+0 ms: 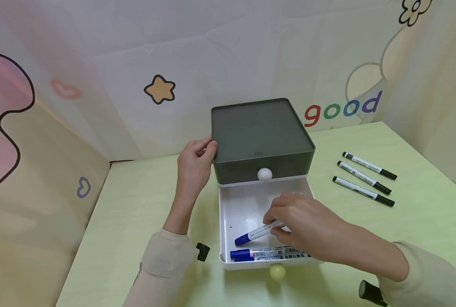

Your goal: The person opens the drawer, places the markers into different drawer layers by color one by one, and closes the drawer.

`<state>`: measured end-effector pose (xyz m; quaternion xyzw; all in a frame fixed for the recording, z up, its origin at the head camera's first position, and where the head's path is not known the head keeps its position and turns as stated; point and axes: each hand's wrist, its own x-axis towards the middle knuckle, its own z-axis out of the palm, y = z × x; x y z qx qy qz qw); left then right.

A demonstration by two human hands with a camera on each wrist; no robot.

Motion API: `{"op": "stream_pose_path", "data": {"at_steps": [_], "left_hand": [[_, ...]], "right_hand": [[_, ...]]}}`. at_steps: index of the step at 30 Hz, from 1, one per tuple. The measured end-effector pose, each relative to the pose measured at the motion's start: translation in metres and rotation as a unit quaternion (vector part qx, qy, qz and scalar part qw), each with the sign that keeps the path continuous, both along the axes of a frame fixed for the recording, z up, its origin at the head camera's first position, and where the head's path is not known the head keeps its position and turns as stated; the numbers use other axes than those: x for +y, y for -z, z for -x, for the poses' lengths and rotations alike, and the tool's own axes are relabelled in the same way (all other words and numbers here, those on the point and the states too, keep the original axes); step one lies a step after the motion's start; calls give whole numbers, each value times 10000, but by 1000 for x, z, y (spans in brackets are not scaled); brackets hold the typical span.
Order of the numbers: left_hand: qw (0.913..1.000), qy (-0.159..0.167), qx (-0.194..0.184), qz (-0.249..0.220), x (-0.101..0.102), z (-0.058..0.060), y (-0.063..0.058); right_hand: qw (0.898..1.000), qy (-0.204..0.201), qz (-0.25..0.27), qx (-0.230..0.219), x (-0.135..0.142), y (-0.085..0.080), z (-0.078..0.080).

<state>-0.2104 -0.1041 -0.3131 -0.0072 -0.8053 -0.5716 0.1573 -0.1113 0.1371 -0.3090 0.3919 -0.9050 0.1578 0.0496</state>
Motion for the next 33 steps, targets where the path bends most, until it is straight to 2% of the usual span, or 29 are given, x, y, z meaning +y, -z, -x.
{"op": "stream_pose_path", "data": {"at_steps": [15, 21, 28, 33], "left_hand": [[10000, 39, -8, 5, 0, 1, 1], [10000, 12, -54, 17, 0, 1, 1], [9999, 17, -103, 25, 0, 0, 0], [9999, 25, -157, 22, 0, -1, 0]], "right_hand": [[9999, 83, 95, -37, 4, 6, 0], [9992, 277, 277, -12, 11, 6, -5], [9934, 513, 1016, -105, 19, 8, -18], [9850, 421, 1671, -52, 24, 10, -29]]}}
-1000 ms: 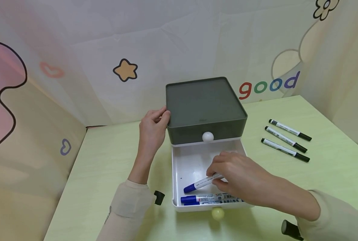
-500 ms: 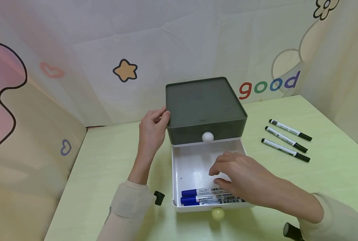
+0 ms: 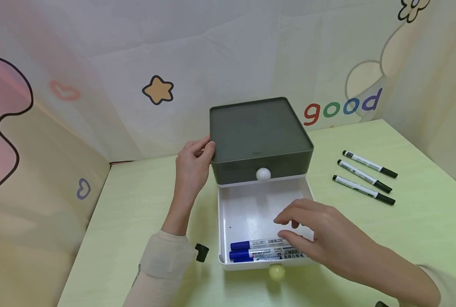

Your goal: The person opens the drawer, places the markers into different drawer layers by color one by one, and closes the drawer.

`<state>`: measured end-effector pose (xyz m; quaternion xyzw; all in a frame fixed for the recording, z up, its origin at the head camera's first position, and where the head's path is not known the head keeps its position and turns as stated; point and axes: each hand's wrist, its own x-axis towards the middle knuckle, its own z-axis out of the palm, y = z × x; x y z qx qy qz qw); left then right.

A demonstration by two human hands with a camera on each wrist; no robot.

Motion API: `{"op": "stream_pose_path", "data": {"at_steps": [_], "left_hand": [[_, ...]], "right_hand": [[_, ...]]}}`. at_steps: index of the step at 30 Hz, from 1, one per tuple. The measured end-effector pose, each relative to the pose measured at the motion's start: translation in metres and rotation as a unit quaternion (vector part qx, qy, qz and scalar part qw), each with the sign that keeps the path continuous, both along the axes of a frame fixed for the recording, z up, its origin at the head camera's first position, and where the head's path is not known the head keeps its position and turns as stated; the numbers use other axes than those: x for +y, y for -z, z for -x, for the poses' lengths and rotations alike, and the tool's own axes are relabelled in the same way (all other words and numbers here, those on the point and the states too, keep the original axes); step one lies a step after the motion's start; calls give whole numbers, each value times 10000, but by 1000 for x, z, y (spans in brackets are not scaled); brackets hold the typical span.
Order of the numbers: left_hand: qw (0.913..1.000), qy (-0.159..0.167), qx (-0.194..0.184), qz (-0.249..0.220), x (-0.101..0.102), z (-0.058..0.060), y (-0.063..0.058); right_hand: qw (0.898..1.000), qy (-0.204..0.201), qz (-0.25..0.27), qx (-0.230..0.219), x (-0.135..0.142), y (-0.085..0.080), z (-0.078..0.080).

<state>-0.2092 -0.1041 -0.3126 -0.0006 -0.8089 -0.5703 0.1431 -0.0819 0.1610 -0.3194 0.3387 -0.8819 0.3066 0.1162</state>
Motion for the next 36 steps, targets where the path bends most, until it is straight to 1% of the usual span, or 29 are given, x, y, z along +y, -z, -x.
{"op": "stream_pose_path", "data": {"at_steps": [3, 7, 10, 15, 21, 23, 30, 33, 36], "left_hand": [[10000, -3, -21, -4, 0, 0, 1], [10000, -6, -8, 17, -1, 1, 1], [10000, -15, 4, 22, -1, 1, 1], [10000, -46, 16, 32, -1, 1, 2], [10000, -37, 33, 43, 0, 2, 2], [10000, -30, 40, 46, -1, 1, 2], [9999, -42, 85, 79, -1, 2, 1], [9999, -31, 88, 71, -1, 2, 1], [9999, -29, 78, 79, -1, 1, 1]], "right_hand": [[9989, -165, 369, 257, 3, 1, -6], [9978, -97, 589, 283, 7, 3, -14], [9980, 42, 605, 194, 10, 5, -19], [9978, 20, 654, 86, 15, 14, -24], [9956, -172, 832, 398, 22, 28, -29], [9951, -196, 833, 492, 24, 33, -31], [9979, -134, 523, 369, 22, 50, -38], [9976, -220, 534, 383, 18, 57, -39], [9975, -313, 570, 292, 17, 64, -40]]}}
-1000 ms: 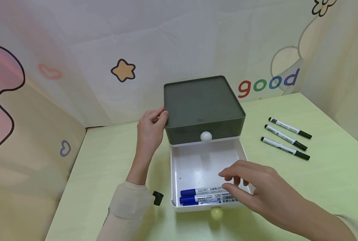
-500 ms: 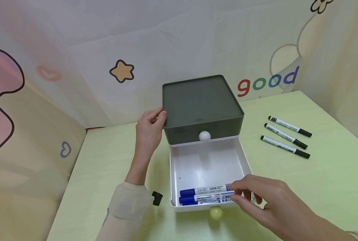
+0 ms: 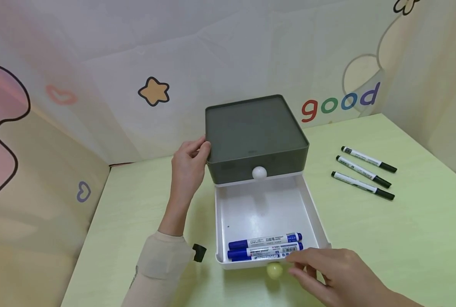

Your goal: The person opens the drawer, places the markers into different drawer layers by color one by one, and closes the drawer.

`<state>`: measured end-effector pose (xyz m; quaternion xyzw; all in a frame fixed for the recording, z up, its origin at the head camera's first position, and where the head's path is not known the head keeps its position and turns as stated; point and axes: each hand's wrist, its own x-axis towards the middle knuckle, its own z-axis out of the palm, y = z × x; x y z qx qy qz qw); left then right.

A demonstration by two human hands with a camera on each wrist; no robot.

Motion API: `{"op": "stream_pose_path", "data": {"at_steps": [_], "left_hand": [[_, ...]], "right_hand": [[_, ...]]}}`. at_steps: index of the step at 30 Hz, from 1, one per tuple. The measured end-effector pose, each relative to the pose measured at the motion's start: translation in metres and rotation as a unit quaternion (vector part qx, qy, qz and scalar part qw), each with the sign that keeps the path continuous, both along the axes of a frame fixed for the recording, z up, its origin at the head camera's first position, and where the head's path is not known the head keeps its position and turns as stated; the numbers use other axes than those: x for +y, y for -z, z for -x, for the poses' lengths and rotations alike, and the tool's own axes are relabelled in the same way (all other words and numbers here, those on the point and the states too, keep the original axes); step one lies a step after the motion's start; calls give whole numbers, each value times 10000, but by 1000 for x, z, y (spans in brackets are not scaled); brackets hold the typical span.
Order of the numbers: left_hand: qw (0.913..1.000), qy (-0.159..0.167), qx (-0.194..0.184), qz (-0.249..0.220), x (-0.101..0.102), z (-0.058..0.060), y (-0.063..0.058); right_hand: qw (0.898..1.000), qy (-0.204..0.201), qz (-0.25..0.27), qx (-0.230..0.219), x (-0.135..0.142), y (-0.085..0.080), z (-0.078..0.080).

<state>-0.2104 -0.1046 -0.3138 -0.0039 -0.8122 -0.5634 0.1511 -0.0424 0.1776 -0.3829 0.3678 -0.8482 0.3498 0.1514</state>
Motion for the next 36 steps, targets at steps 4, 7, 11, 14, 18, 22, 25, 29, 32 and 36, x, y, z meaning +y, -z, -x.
{"op": "stream_pose_path", "data": {"at_steps": [4, 7, 11, 14, 18, 22, 25, 29, 32, 36], "left_hand": [[10000, -7, 0, 10, 0, 0, 0], [10000, -13, -1, 17, 0, 0, 0], [10000, -17, 9, -2, 0, 0, -1], [10000, -14, 16, -31, 0, 0, -1], [10000, -27, -8, -38, -1, 1, 0], [10000, -37, -45, -39, 0, 1, 0], [10000, -33, -46, -45, 0, 0, 0], [10000, -40, -22, -48, 0, 1, 0], [10000, -38, -23, -49, 0, 1, 0], [10000, -24, -39, -46, 0, 1, 1]], "right_hand": [[9998, -20, -76, -162, -2, 7, 0], [9988, 26, -216, -433, -3, 11, -3], [9946, 1, -404, -960, -6, 15, -6], [9907, -136, -491, -1264, -7, 19, -5], [9881, -275, -514, -1421, -8, 24, -3], [9922, -353, -371, -1139, -10, 29, -1], [9943, -465, -264, -922, -11, 32, 0], [9946, -613, -290, -781, -11, 35, 1], [9955, -662, -351, -573, -12, 36, 2], [9967, -642, -409, -266, -13, 35, 3]]}}
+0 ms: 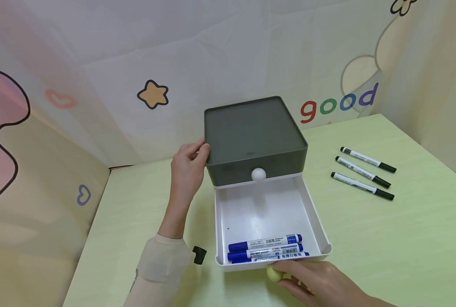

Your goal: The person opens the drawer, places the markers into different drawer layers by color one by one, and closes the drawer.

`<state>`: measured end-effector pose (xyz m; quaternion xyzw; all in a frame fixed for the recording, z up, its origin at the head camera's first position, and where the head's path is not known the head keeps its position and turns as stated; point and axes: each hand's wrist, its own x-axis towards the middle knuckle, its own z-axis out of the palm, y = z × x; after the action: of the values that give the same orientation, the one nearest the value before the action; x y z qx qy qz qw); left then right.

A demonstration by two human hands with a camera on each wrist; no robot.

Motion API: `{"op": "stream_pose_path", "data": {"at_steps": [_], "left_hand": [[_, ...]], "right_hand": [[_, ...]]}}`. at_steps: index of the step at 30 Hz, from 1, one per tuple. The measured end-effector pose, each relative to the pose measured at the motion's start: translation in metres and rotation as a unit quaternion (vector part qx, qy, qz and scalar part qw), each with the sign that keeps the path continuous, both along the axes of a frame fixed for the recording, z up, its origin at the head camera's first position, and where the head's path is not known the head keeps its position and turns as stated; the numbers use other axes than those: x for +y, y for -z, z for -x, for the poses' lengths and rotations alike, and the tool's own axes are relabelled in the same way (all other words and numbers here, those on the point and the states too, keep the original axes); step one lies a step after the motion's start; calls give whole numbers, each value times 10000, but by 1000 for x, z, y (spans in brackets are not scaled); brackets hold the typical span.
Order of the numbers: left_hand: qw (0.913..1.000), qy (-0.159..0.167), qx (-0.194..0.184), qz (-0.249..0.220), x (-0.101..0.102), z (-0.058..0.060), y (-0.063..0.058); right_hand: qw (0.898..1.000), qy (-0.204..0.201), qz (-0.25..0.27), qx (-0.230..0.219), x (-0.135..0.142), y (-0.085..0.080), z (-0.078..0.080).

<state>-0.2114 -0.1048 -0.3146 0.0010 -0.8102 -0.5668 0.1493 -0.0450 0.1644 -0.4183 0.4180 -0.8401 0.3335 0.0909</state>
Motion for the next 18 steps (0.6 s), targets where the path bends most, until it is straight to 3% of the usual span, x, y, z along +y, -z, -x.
{"op": "stream_pose_path", "data": {"at_steps": [18], "left_hand": [[10000, 24, -18, -11, -1, 0, 0]], "right_hand": [[9988, 323, 194, 314, -3, -5, 12]]}}
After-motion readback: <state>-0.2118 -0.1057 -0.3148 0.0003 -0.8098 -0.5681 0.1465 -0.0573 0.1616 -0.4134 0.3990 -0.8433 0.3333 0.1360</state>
